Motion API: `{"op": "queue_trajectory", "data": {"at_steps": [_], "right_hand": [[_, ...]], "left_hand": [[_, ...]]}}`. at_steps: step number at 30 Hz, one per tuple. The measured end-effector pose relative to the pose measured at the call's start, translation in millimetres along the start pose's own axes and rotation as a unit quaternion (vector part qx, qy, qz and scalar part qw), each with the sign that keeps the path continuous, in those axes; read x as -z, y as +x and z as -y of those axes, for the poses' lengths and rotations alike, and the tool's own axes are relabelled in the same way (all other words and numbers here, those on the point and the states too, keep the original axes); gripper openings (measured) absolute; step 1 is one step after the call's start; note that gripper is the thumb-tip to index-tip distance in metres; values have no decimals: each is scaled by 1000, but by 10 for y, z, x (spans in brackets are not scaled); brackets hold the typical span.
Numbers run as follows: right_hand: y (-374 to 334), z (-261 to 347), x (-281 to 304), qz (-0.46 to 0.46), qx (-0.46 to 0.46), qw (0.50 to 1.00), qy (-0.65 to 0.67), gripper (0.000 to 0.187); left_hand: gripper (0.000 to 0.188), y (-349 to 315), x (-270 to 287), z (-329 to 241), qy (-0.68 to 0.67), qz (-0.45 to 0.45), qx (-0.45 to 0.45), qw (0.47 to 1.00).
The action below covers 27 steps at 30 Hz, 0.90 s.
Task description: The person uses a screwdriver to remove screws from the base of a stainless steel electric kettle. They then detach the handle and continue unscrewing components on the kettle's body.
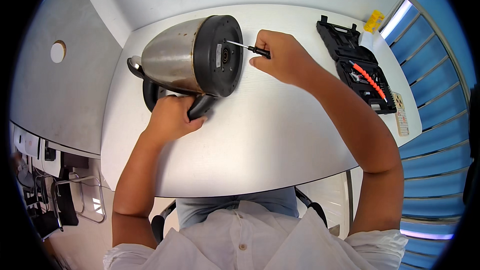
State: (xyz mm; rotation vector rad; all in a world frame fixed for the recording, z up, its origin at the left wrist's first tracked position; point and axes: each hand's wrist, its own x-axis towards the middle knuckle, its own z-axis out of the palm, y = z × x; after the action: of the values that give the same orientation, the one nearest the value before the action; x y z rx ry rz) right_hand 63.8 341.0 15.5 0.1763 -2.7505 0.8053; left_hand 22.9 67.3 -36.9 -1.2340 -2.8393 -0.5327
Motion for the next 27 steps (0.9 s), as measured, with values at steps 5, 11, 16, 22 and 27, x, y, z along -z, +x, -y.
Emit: {"op": "queue_trajectory", "data": {"at_steps": [5,11,16,22,27], "right_hand": [[-68,-223,-193,-191,206,883,-377,16],[-59,-190,-248,-247,281,860,-346,18],[-47,-135,-200,-102,95,981,-137,24],[97,83,202,105,-103,986,78,23],[-10,109,89,-38,49,996,-65,13]], "left_hand": [[27,-4,31,36,0,5,-10,1000],[28,-10,72,-7,-13,32,5,999],[34,-13,73,-17,-12,19,-17,1000],[34,-21,52,23,-11,9,-43,999],[28,-29,62,14,-11,22,7,1000]]}}
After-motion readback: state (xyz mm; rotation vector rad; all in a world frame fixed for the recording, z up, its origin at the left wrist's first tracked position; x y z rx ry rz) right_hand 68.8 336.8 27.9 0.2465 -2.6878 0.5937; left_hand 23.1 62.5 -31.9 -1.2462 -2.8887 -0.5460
